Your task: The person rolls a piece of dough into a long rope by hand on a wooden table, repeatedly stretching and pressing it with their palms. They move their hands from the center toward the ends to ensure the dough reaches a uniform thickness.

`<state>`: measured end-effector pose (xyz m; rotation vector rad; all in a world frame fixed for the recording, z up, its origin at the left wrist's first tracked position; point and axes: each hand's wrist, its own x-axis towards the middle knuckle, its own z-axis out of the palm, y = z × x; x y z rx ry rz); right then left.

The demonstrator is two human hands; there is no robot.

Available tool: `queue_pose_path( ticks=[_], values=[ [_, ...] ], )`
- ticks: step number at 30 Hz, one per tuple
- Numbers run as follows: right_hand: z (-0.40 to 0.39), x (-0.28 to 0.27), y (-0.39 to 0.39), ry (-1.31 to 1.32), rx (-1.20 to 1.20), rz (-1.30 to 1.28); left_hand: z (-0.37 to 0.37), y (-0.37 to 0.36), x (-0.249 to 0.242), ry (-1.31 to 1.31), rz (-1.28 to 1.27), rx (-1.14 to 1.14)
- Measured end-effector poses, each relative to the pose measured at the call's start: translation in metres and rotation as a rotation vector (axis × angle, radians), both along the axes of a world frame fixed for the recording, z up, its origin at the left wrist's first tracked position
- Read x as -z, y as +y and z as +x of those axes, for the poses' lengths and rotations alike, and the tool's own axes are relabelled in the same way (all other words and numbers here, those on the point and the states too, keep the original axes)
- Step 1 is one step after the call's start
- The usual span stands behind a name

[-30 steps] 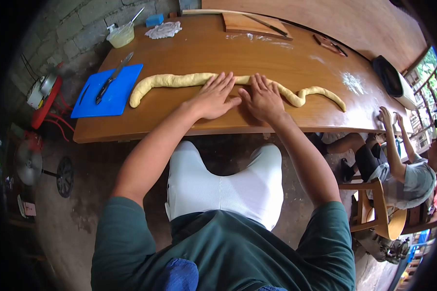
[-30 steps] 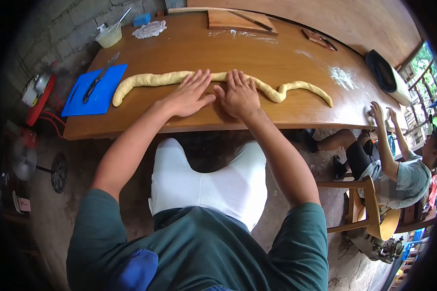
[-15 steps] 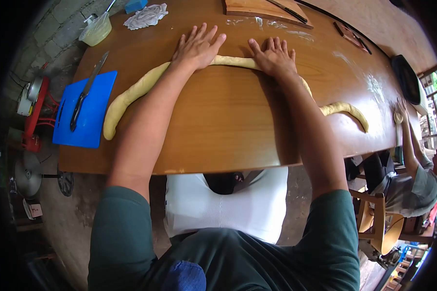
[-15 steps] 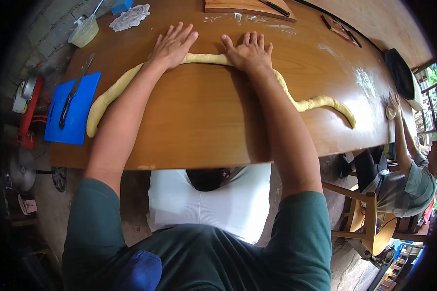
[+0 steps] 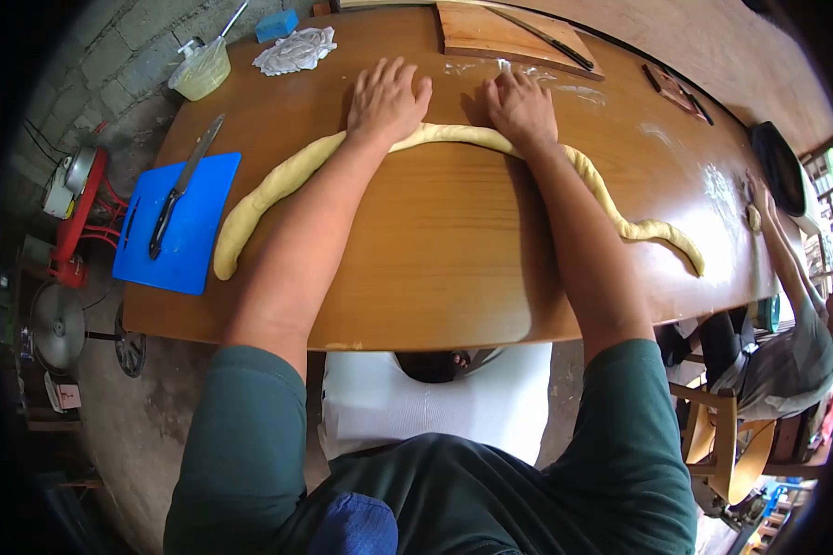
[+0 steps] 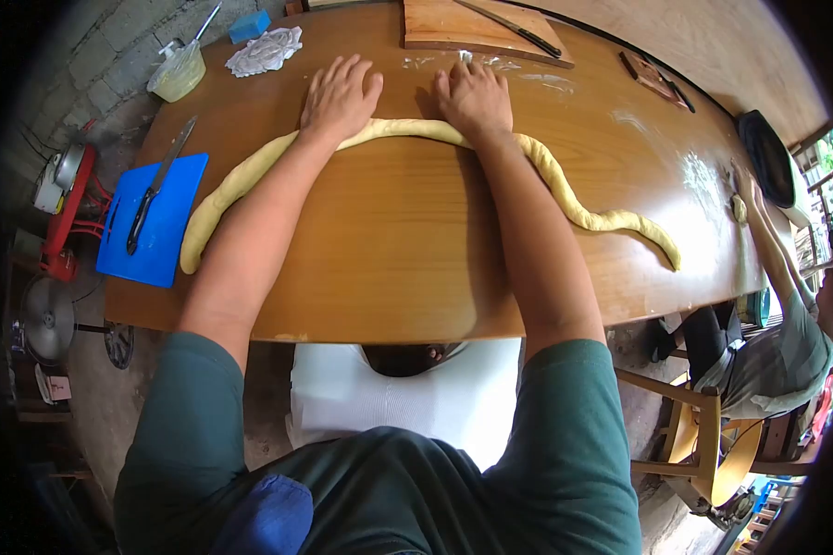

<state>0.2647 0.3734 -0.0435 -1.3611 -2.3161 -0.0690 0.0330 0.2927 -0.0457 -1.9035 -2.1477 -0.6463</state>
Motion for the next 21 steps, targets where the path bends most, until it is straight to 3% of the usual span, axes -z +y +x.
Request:
queue_pose_path(
  ticks=[1, 2, 4, 9, 12, 14, 15, 16, 17, 18, 19, 20, 21],
  values=[
    [0.0, -0.005, -0.018, -0.017, 0.068, 0.006, 0.007, -0.01, 0.001, 0.002, 0.01, 0.004],
    [0.003, -0.016, -0.031, -0.118, 0.157, -0.197, 0.013, -0.02, 0.001, 0.045, -0.088, -0.078],
    [0.008, -0.013, -0.053, -0.103, 0.166, -0.192, 0.024, -0.044, -0.013, 0.064, -0.321, -0.152],
    [0.03, -0.016, -0.122, -0.13, 0.079, -0.267, 0.052, -0.114, -0.016, 0.086, -0.311, -0.14],
    [0.059, -0.005, -0.181, -0.086, -0.055, -0.109, 0.069, -0.18, -0.012, 0.16, -0.273, -0.093],
    [0.073, -0.015, -0.214, -0.086, -0.127, 0.029, 0.07, -0.234, -0.021, 0.15, -0.194, 0.17],
    [0.078, -0.037, -0.229, -0.186, -0.094, -0.144, 0.056, -0.243, -0.03, 0.156, -0.183, 0.165],
    [0.081, -0.057, -0.24, -0.288, -0.062, -0.318, 0.037, -0.251, -0.039, -0.037, -0.195, 0.35],
    [0.079, -0.071, -0.245, -0.287, -0.065, -0.319, 0.021, -0.261, -0.045, -0.233, -0.215, 0.536],
    [0.074, -0.083, -0.247, -0.322, -0.046, -0.366, 0.008, -0.266, -0.05, -0.228, -0.083, 0.512],
    [0.069, -0.089, -0.249, -0.357, -0.026, -0.413, 0.002, -0.275, -0.06, -0.068, 0.047, 0.436],
    [0.063, -0.07, -0.246, -0.312, -0.064, -0.194, -0.017, -0.269, -0.049, 0.101, 0.161, 0.397],
    [0.057, -0.045, -0.237, -0.309, -0.067, -0.19, -0.034, -0.26, -0.034, 0.269, 0.275, 0.351]
  ],
)
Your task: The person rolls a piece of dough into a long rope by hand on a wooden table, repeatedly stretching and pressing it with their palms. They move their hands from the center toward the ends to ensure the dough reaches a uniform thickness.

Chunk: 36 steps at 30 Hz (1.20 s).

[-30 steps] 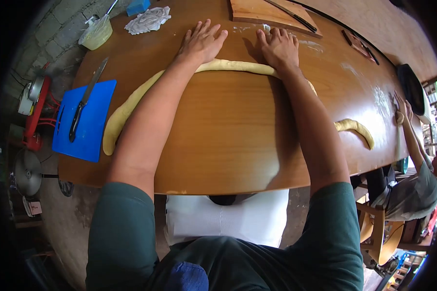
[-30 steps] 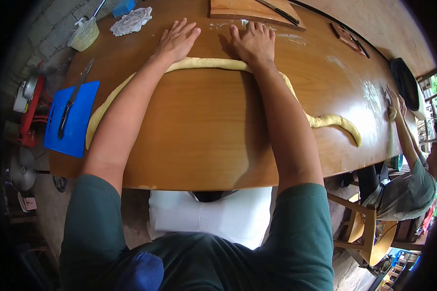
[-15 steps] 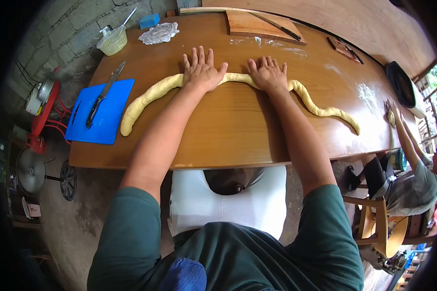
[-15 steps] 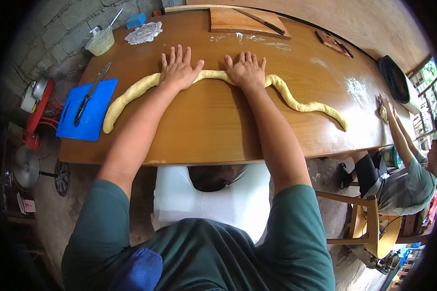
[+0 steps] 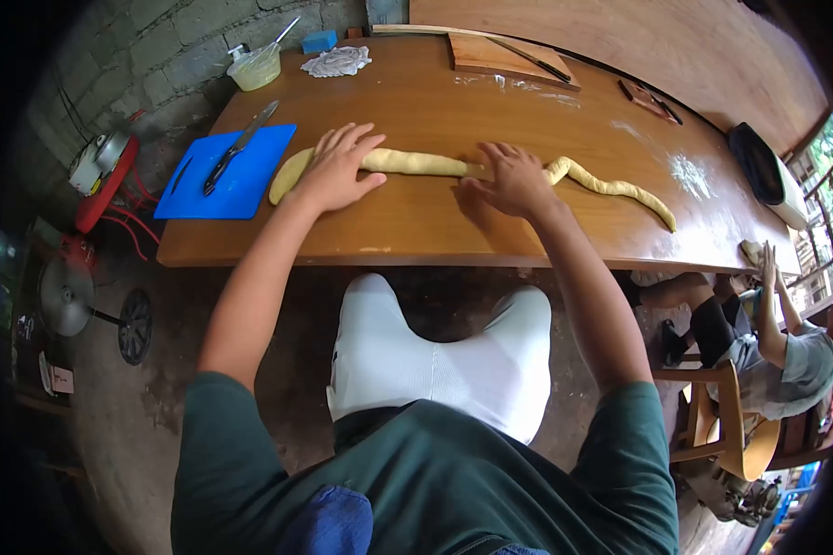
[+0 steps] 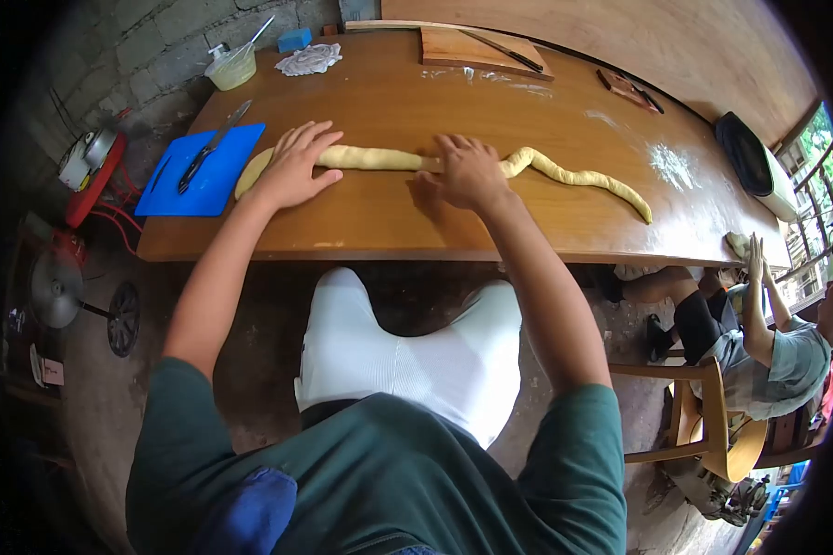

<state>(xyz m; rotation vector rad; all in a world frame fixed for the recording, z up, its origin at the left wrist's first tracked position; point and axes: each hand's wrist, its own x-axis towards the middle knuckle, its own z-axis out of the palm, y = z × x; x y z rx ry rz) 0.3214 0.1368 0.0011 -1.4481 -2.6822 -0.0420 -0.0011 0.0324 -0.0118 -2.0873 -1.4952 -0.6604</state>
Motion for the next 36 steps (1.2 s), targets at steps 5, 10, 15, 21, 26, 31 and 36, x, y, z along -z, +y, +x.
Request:
queue_pose_path(
  ticks=[5, 10, 15, 21, 26, 31, 36],
  values=[
    [-0.013, 0.027, 0.017, 0.333, -0.238, 0.144, -0.014, 0.008, 0.004, -0.18, -0.343, -0.08],
    [0.049, 0.024, 0.041, 0.229, -0.178, 0.21, 0.024, -0.005, -0.016, -0.235, -0.472, 0.106],
    [0.059, 0.021, 0.035, 0.199, -0.192, 0.345, 0.033, 0.013, 0.002, -0.141, -0.227, 0.04],
    [-0.017, 0.035, -0.037, 0.206, -0.319, -0.015, 0.112, -0.019, 0.004, -0.321, -0.556, 0.05],
    [-0.045, 0.027, -0.021, 0.131, -0.136, -0.121, 0.096, 0.005, 0.016, -0.406, -0.667, -0.02],
    [-0.083, 0.018, 0.05, 0.061, 0.056, -0.225, 0.073, 0.088, 0.014, -0.325, -0.678, -0.201],
    [-0.111, 0.024, 0.114, 0.183, 0.188, -0.199, 0.057, 0.166, 0.007, -0.301, -0.764, -0.406]
  ],
)
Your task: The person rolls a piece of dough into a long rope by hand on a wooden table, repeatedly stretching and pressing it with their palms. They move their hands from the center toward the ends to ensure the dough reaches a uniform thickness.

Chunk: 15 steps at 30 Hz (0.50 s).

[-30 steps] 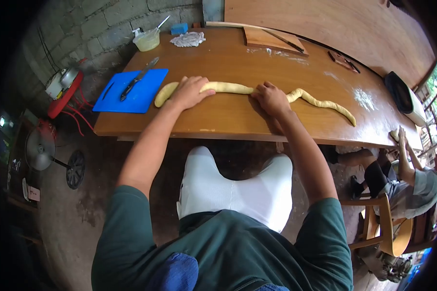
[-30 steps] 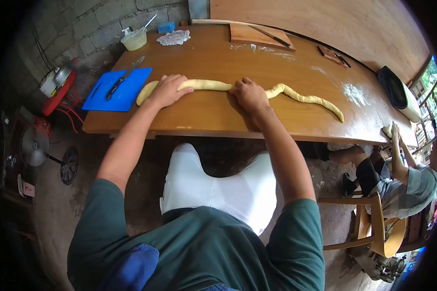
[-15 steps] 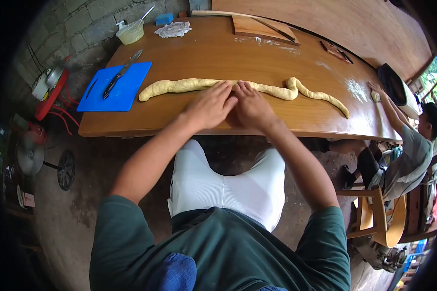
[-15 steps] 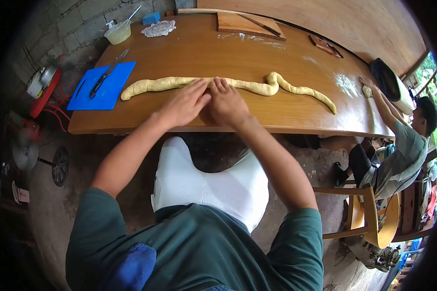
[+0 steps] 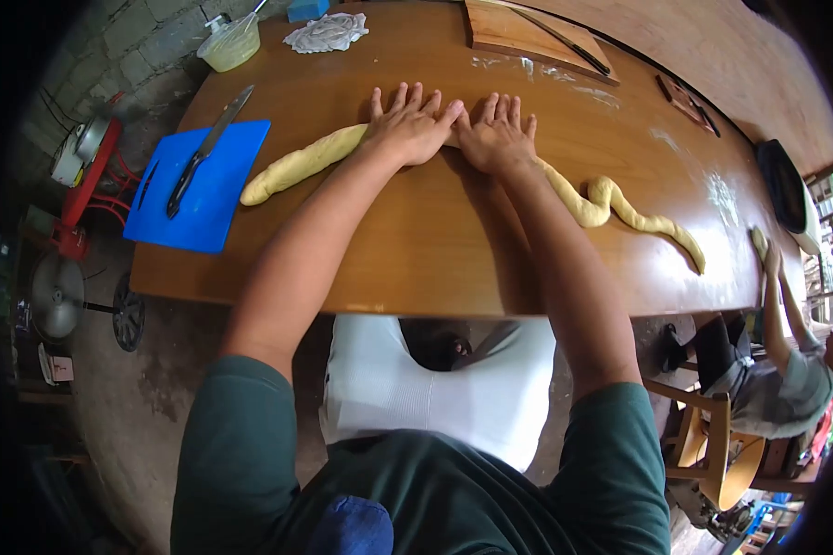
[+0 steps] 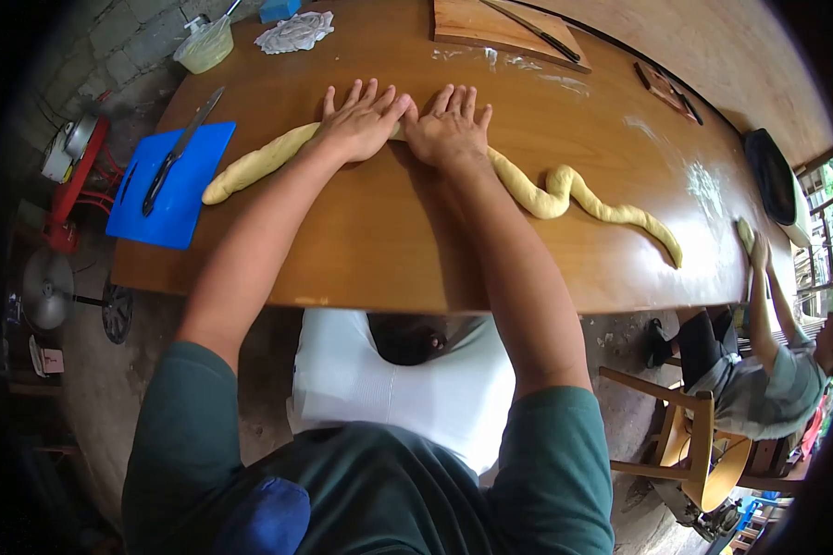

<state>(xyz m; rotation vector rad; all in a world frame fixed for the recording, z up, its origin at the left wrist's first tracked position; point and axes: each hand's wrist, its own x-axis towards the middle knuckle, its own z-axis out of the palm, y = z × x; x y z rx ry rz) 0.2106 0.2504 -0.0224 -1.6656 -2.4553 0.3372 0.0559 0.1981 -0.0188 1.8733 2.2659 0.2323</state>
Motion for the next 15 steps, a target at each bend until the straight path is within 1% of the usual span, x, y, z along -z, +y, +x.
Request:
queue_pose_path(
  ticks=[4, 6, 7, 8, 10, 11, 12, 13, 14, 15],
  values=[
    [-0.02, 0.008, 0.056, 0.055, 0.02, 0.011, -0.007, 0.054, 0.009, 0.015, 0.057, -0.081],
    [-0.029, 0.012, 0.081, 0.113, 0.031, 0.123, -0.011, 0.08, 0.013, 0.04, 0.172, -0.132],
    [-0.037, 0.021, 0.092, 0.149, 0.043, 0.312, -0.014, 0.092, 0.019, 0.044, 0.254, -0.137],
    [-0.04, 0.025, 0.106, 0.15, 0.039, 0.318, -0.017, 0.104, 0.022, 0.045, 0.261, -0.141],
    [-0.043, 0.022, 0.122, 0.1, -0.047, 0.506, -0.02, 0.119, 0.026, 0.093, 0.468, -0.109],
    [-0.045, 0.021, 0.125, 0.105, -0.048, 0.516, -0.021, 0.123, 0.027, 0.115, 0.557, -0.084],
    [-0.046, 0.021, 0.125, 0.165, -0.083, 0.586, -0.021, 0.121, 0.026, 0.12, 0.565, -0.084],
    [-0.046, 0.021, 0.124, 0.222, -0.119, 0.655, -0.021, 0.117, 0.024, 0.105, 0.548, -0.033],
    [-0.043, 0.022, 0.119, 0.223, -0.122, 0.663, -0.02, 0.113, 0.023, 0.088, 0.532, 0.016],
    [-0.04, 0.019, 0.109, 0.212, -0.15, 0.617, -0.02, 0.105, 0.024, 0.066, 0.469, 0.025]
  ],
)
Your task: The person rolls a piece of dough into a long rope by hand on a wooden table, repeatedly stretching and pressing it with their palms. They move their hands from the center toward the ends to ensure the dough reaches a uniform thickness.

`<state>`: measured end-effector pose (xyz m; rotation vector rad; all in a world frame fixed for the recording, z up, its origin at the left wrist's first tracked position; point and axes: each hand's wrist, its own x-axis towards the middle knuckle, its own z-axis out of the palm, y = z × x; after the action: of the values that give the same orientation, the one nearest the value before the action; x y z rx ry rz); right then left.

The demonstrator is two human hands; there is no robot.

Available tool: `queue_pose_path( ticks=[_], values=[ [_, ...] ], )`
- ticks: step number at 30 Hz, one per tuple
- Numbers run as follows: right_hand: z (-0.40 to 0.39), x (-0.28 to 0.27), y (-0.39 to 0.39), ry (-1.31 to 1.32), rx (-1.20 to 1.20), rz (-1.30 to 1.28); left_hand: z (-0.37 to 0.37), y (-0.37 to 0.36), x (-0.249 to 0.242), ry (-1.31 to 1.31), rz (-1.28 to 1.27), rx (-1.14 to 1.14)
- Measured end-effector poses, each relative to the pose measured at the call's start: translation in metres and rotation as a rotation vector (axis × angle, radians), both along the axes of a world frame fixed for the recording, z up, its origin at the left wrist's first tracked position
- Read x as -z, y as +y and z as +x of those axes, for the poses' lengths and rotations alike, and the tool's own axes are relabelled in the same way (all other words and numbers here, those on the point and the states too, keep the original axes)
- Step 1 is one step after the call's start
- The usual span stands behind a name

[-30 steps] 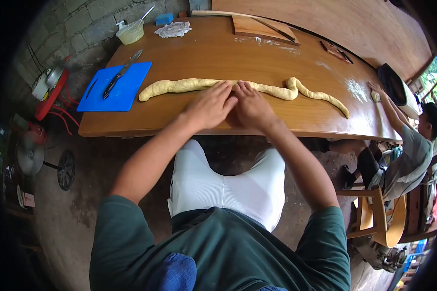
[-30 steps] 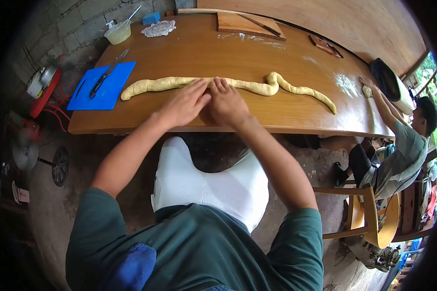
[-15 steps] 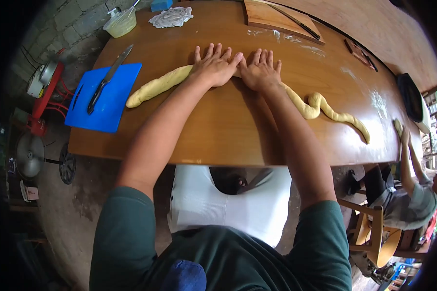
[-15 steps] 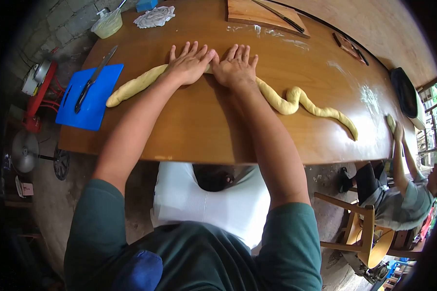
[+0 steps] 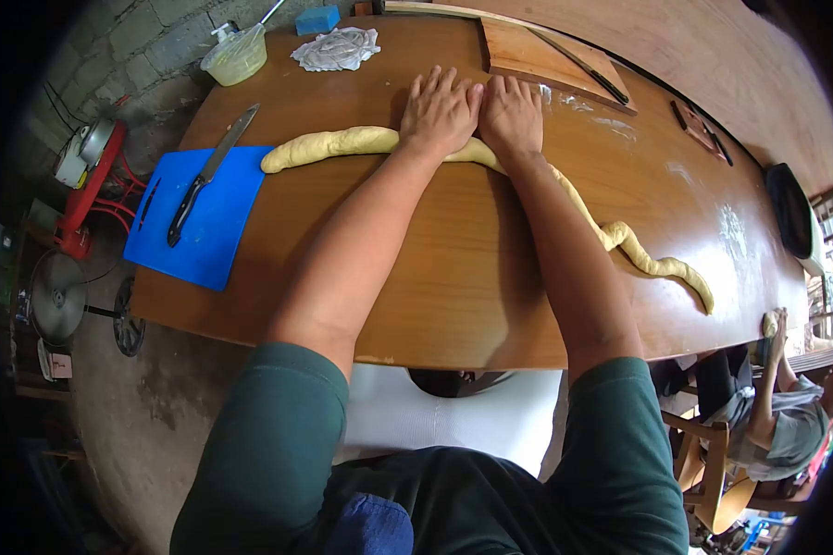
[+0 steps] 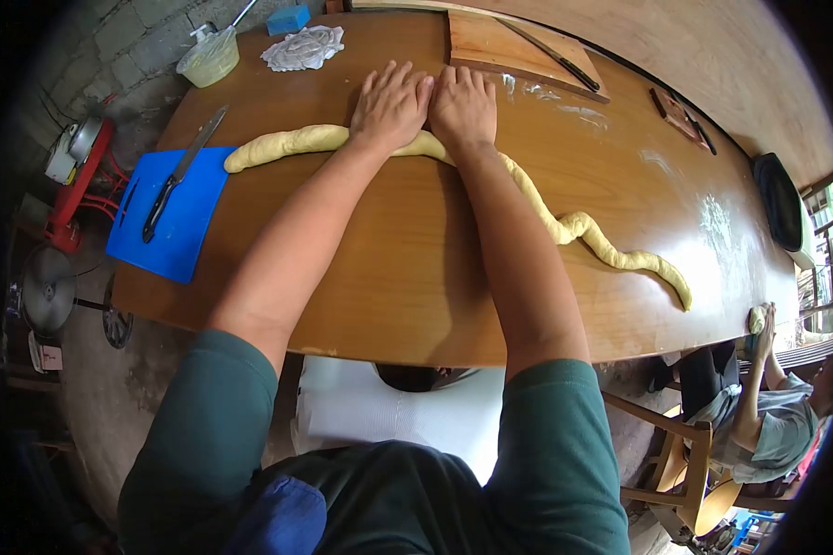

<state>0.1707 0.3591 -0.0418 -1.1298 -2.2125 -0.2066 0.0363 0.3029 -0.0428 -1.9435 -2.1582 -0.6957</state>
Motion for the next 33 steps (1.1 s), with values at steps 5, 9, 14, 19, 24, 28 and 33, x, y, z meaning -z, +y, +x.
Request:
queue_pose_path(
  ticks=[5, 9, 14, 19, 24, 28, 33],
  values=[
    [0.026, -0.003, -0.056, -0.157, 0.074, -0.276, 0.02, -0.054, -0.003, 0.009, -0.172, -0.07],
    [0.046, 0.011, -0.099, -0.143, 0.056, -0.308, 0.027, -0.105, -0.004, 0.046, -0.242, -0.025],
    [0.099, 0.009, -0.191, -0.18, -0.133, -0.248, 0.038, -0.211, -0.009, 0.123, -0.207, 0.181],
    [0.143, -0.05, -0.261, -0.327, -0.262, -0.415, 0.009, -0.274, -0.061, 0.072, -0.244, 0.465],
    [0.158, -0.044, -0.211, -0.285, -0.352, 0.113, -0.051, -0.249, -0.05, 0.283, -0.054, 0.402],
    [0.197, -0.055, -0.184, -0.398, -0.248, -0.419, -0.085, -0.252, -0.059, 0.069, -0.33, 0.271],
    [0.269, -0.043, -0.161, -0.381, -0.18, -0.276, -0.082, -0.301, -0.072, 0.0, -0.261, 0.216]
  ],
)
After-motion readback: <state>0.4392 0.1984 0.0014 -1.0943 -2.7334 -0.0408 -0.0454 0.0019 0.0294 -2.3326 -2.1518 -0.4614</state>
